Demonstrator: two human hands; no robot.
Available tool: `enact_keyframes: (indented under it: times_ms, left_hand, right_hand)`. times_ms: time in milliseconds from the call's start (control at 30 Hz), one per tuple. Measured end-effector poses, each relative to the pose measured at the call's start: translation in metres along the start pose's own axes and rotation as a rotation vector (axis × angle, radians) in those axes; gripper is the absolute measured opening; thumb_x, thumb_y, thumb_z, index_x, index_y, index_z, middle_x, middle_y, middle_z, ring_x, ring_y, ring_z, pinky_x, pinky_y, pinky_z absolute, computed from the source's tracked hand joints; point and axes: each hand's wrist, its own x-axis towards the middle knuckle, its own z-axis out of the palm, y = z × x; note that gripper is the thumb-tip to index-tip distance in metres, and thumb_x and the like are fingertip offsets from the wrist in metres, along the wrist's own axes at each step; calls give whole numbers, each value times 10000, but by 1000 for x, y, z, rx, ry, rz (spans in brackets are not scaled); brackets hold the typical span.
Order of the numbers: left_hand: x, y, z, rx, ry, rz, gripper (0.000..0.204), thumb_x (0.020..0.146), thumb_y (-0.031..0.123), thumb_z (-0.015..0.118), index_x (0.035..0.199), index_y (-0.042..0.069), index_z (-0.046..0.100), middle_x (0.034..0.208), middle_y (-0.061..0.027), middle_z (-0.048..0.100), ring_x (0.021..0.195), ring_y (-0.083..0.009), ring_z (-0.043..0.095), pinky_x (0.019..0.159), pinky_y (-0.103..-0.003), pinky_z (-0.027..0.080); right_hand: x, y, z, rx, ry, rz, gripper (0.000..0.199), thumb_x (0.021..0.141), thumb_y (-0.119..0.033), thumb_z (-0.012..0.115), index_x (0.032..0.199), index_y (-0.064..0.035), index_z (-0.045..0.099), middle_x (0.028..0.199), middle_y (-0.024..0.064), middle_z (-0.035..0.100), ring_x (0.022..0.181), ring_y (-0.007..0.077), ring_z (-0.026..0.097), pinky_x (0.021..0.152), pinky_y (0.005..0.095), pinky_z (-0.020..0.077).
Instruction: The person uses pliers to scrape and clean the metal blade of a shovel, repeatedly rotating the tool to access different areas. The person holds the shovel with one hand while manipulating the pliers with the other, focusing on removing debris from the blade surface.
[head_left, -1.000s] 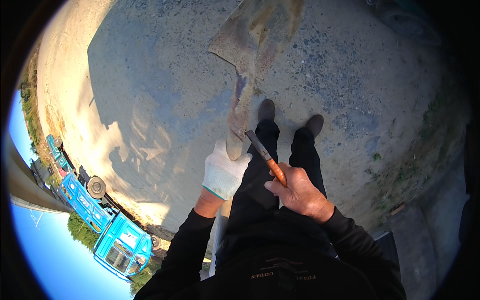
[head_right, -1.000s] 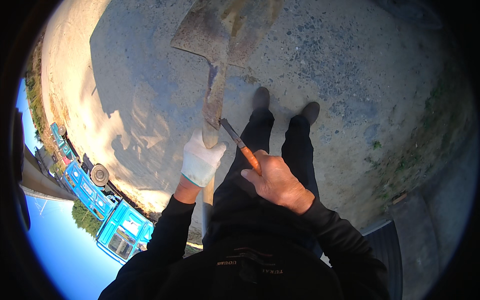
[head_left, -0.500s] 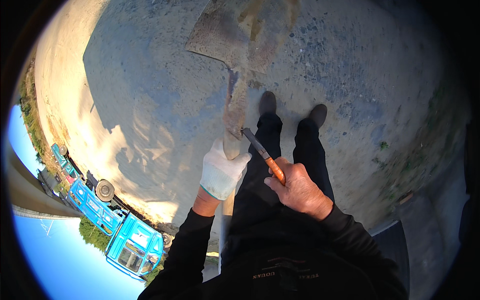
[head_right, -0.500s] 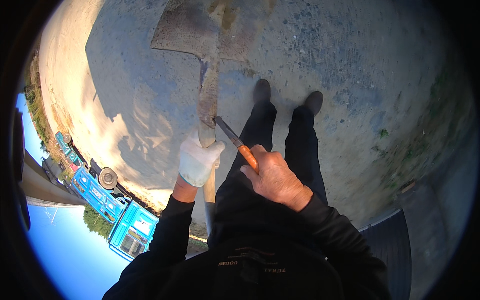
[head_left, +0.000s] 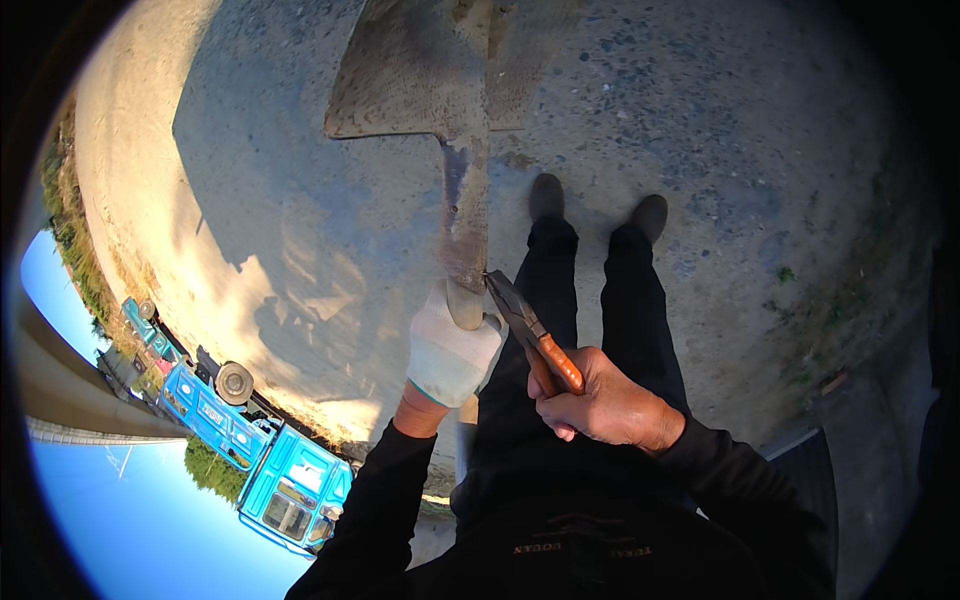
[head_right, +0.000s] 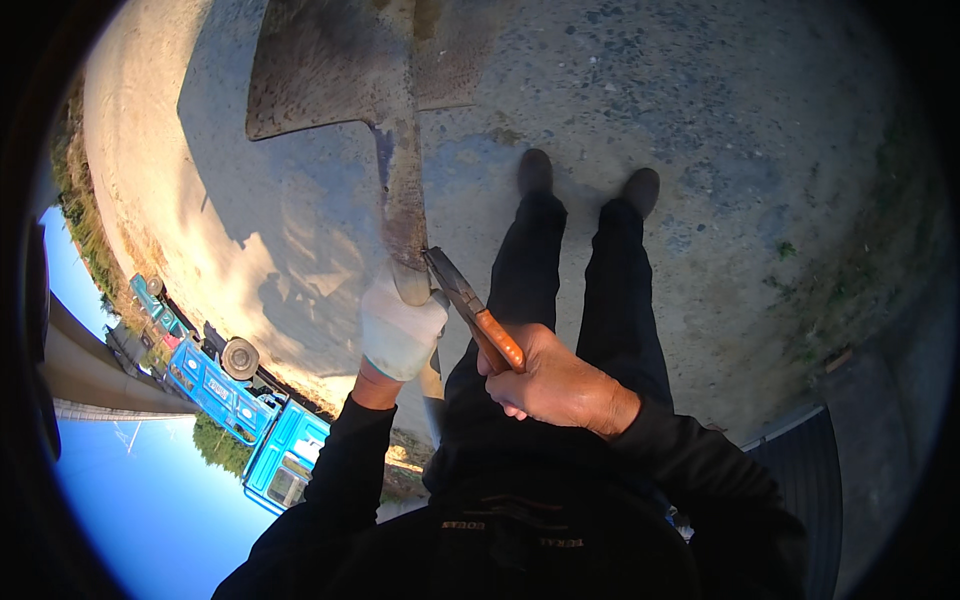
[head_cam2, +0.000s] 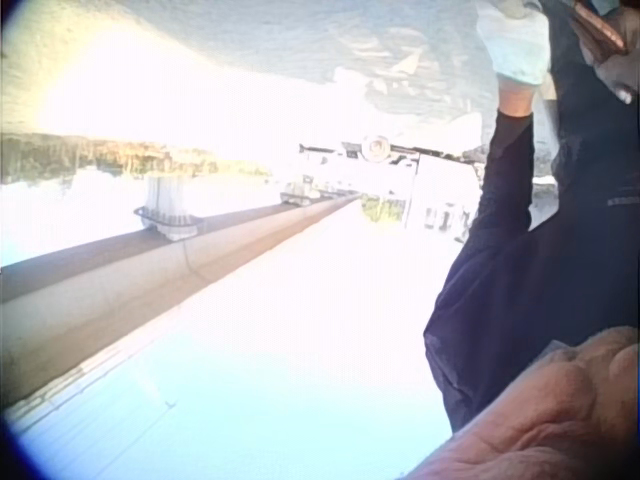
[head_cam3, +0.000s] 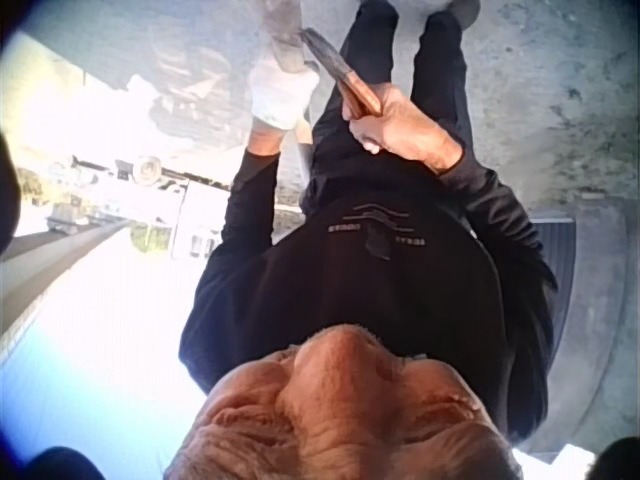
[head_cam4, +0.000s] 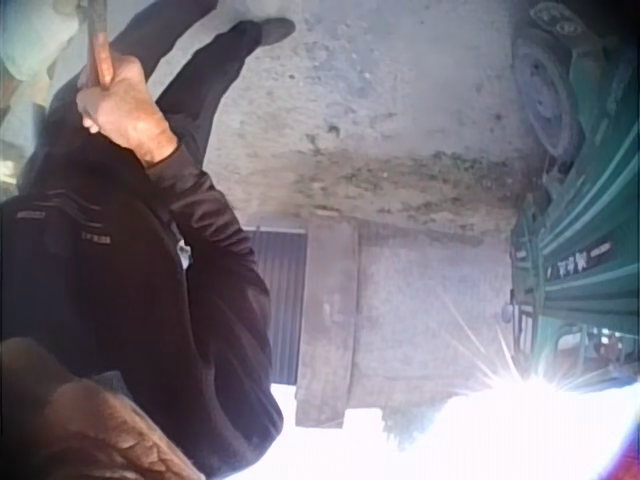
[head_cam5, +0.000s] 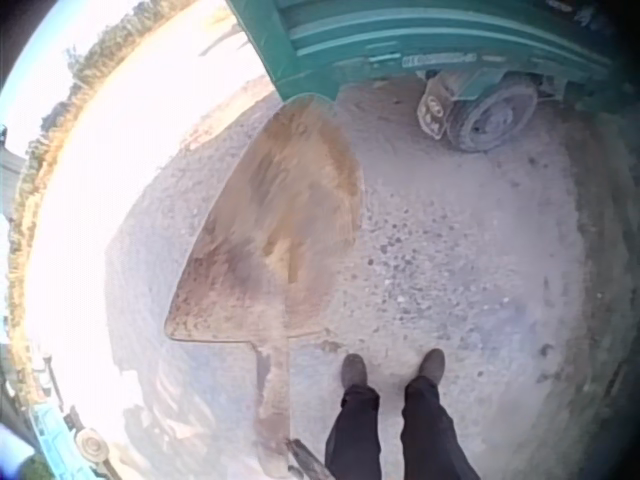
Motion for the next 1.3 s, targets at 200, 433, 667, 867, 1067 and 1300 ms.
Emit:
enact_keyframes:
  times_ms: [200,433,667,867,1067,1300]
  left_hand:
    - [3,-4,2,7,-5,129,222,847,36,727,1056,41,651,804,-93,733,698,-228,737,656,-362,567]
    - [1,-5,3,0,-60,124,258,852,36,755,1095,59,670,915,-82,780,836,-237,770,750,-353,582]
    - [1,0,1,-46,-128,52,274,835,26,775,1091,48,680,904,-65,780,824,-199,756,748,-337,579]
    - [4,7,-5,-70,-150,118,322,828,56,786,1127,22,670,930,-140,762,867,-299,756,782,-370,584]
    - [11,9,-1,-210,-284,90,169,795,14,804,940,10,717,831,-51,746,731,-129,694,653,-310,551]
    - [16,5,6,-319,-226,132,124,794,10,782,904,17,724,774,-43,715,685,-126,672,624,-301,538]
  right_hand:
    - [2,6,-1,203,-84,27,129,860,84,643,971,30,609,704,65,612,531,136,594,520,283,502]
    - [3,11,-6,463,-249,45,163,858,96,657,1005,37,617,699,82,612,536,167,613,549,297,535]
    - [-6,9,-10,473,-299,50,171,872,92,635,1031,30,621,695,76,599,565,168,624,585,292,554]
    - [-11,9,-11,610,-405,115,157,880,17,662,1035,18,634,720,79,606,583,172,605,577,307,535]
    - [-8,14,-7,721,-550,74,135,909,-43,661,1030,15,648,723,93,614,591,182,596,579,318,523]
    - [-8,11,-14,544,-464,-6,150,931,-60,686,1048,28,650,764,103,650,619,188,657,588,303,558]
